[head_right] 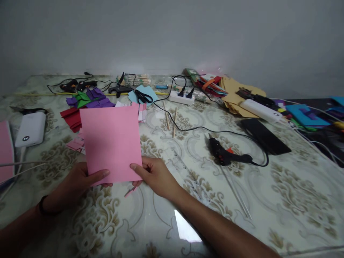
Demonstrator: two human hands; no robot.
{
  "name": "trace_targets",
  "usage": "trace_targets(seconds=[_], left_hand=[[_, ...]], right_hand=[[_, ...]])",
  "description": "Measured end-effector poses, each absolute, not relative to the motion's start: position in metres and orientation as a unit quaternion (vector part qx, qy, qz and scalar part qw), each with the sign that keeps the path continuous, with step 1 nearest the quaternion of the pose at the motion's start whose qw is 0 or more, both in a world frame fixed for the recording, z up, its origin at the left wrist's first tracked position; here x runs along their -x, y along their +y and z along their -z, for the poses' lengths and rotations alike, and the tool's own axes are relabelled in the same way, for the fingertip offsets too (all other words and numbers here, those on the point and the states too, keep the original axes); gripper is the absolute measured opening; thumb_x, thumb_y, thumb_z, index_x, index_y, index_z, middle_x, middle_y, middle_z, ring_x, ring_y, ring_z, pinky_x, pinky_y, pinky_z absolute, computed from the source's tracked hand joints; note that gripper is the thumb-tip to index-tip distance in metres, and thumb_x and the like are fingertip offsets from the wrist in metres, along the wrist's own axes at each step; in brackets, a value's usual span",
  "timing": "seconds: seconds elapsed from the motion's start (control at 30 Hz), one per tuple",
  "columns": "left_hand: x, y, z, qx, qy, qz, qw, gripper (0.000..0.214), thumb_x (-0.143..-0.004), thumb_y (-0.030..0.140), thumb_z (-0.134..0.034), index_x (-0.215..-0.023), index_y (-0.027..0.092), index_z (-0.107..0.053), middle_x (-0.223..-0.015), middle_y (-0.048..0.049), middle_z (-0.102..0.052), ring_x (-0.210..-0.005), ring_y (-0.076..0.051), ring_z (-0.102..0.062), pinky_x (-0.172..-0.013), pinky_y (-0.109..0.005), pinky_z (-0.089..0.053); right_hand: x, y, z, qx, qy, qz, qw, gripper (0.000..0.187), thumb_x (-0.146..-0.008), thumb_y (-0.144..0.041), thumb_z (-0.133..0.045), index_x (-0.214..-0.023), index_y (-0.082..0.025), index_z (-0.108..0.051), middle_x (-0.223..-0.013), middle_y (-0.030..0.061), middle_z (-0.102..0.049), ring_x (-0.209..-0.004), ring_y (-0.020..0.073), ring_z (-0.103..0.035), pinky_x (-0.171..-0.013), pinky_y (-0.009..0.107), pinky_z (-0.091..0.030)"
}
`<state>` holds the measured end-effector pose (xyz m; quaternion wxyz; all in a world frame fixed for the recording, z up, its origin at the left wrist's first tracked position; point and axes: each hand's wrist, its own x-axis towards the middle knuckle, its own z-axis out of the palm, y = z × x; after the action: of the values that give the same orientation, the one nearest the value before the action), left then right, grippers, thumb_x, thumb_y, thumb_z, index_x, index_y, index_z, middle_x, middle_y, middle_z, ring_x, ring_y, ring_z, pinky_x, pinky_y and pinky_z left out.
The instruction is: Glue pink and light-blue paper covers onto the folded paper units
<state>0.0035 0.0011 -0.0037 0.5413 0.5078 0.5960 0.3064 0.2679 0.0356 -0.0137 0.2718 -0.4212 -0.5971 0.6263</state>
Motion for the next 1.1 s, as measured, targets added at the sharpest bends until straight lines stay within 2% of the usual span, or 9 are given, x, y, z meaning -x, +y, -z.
trace_targets(seconds=[0.17,0.3,0.4,0.53,0.67,0.8,0.87,0.97,1.1], left_hand=[[-0.007,0.0,-0.006,-0.572,0.551,-0.227,0.564,0.047,-0.093,0.055,-0.07,-0.071,0.016,-0.082,-0.069,-0.0073,-0.081,-0.062,-0.02,-0.073,-0.064,-0.027,-0.054],[-0.01,-0.004,-0.004,-0.585,0.526,-0.216,0.578,0.046,-0.094,0.054,-0.069,-0.071,0.017,-0.082,-0.069,-0.0082,-0.082,-0.063,-0.021,-0.074,-0.065,-0.027,-0.056],[-0.011,-0.007,0.0,-0.577,0.533,-0.232,0.574,0.042,-0.095,0.051,-0.07,-0.072,0.018,-0.083,-0.071,-0.0071,-0.083,-0.067,-0.022,-0.076,-0.07,-0.028,-0.058],[-0.01,-0.009,0.004,-0.57,0.532,-0.258,0.571,0.036,-0.095,0.05,-0.071,-0.079,0.019,-0.083,-0.073,-0.0046,-0.083,-0.067,-0.02,-0.074,-0.066,-0.026,-0.056],[-0.007,-0.005,0.004,-0.562,0.535,-0.309,0.55,0.041,-0.095,0.053,-0.069,-0.075,0.018,-0.077,-0.069,-0.0053,-0.08,-0.064,-0.02,-0.074,-0.065,-0.027,-0.057],[0.001,0.001,0.003,-0.548,0.535,-0.38,0.518,0.039,-0.095,0.053,-0.069,-0.076,0.02,-0.069,-0.062,-0.0022,-0.076,-0.057,-0.017,-0.07,-0.059,-0.026,-0.054],[0.005,0.002,0.002,-0.56,0.519,-0.352,0.541,0.04,-0.096,0.053,-0.067,-0.076,0.019,-0.069,-0.062,-0.0026,-0.076,-0.056,-0.017,-0.069,-0.057,-0.026,-0.053],[0.007,0.003,-0.001,-0.581,0.502,-0.291,0.57,0.04,-0.097,0.052,-0.065,-0.076,0.018,-0.07,-0.064,-0.0037,-0.076,-0.057,-0.019,-0.069,-0.057,-0.027,-0.052],[0.001,0.004,-0.005,-0.57,0.543,-0.303,0.537,0.033,-0.097,0.049,-0.065,-0.087,0.018,-0.071,-0.067,-0.0025,-0.076,-0.06,-0.02,-0.07,-0.06,-0.027,-0.053]], right_hand=[[-0.267,0.034,0.016,0.461,-0.567,-0.592,0.341,0.049,-0.092,-0.064,-0.07,-0.076,-0.019,-0.064,-0.062,-0.0012,-0.062,-0.058,0.0143,-0.058,-0.056,0.027,-0.041],[-0.268,0.032,0.01,0.458,-0.539,-0.594,0.383,0.046,-0.092,-0.062,-0.072,-0.075,-0.019,-0.064,-0.06,-0.0027,-0.062,-0.054,0.0116,-0.053,-0.054,0.026,-0.041],[-0.266,0.029,0.005,0.428,-0.535,-0.639,0.351,0.044,-0.09,-0.061,-0.075,-0.078,-0.018,-0.069,-0.065,0.0004,-0.07,-0.059,0.0145,-0.064,-0.06,0.027,-0.05],[-0.263,0.027,0.008,0.413,-0.548,-0.666,0.293,0.05,-0.088,-0.062,-0.076,-0.065,-0.018,-0.068,-0.061,0.0041,-0.071,-0.061,0.0177,-0.069,-0.067,0.031,-0.057],[-0.263,0.03,0.015,0.406,-0.537,-0.688,0.271,0.047,-0.083,-0.062,-0.081,-0.073,-0.016,-0.073,-0.066,0.0034,-0.073,-0.06,0.0159,-0.067,-0.064,0.03,-0.057],[-0.267,0.035,0.012,0.381,-0.554,-0.691,0.266,0.048,-0.087,-0.064,-0.077,-0.078,-0.016,-0.072,-0.073,0.0028,-0.072,-0.067,0.0151,-0.068,-0.066,0.028,-0.053],[-0.27,0.038,0.009,0.388,-0.552,-0.684,0.278,0.047,-0.089,-0.062,-0.077,-0.081,-0.017,-0.071,-0.073,0.0015,-0.071,-0.067,0.0139,-0.065,-0.063,0.026,-0.05],[-0.272,0.042,0.008,0.411,-0.523,-0.689,0.288,0.049,-0.084,-0.064,-0.081,-0.088,-0.016,-0.074,-0.078,0.0033,-0.074,-0.064,0.0132,-0.063,-0.06,0.026,-0.047],[-0.271,0.041,0.018,0.427,-0.515,-0.688,0.28,0.053,-0.082,-0.066,-0.081,-0.091,-0.014,-0.077,-0.083,0.0073,-0.077,-0.066,0.016,-0.066,-0.062,0.028,-0.05]])
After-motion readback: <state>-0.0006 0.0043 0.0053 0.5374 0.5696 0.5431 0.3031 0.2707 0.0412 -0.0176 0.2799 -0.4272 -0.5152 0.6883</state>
